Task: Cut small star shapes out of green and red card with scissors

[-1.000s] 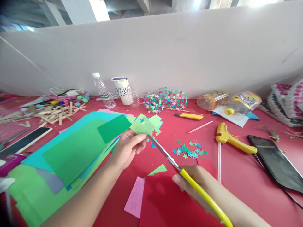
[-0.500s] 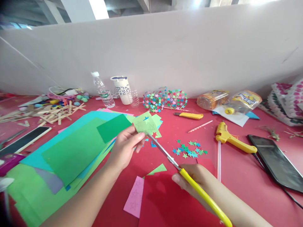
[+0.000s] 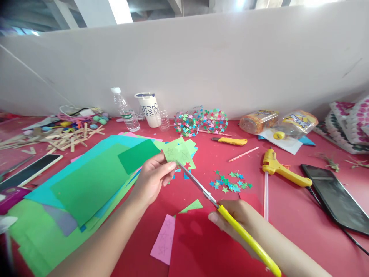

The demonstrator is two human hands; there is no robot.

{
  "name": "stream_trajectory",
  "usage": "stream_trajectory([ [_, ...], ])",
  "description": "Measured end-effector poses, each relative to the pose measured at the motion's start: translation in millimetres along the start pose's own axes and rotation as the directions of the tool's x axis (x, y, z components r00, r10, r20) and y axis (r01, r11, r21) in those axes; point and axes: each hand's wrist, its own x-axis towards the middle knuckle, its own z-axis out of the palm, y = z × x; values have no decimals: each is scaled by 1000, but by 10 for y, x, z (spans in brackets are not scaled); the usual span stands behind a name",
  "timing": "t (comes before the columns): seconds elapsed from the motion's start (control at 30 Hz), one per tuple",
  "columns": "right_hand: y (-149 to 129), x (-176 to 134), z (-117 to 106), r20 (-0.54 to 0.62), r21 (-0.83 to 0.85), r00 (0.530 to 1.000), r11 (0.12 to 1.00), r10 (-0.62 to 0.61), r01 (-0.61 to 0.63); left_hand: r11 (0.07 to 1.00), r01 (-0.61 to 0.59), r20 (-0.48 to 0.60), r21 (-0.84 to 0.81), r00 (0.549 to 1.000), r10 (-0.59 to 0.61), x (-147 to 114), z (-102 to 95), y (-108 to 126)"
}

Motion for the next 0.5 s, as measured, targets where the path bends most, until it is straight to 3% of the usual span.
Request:
stream_trajectory([
  [0.5,24,16,-11,-1,-33,1000,999,7,-7,1000,10,7,-24,1000,-10,5,1,-21],
])
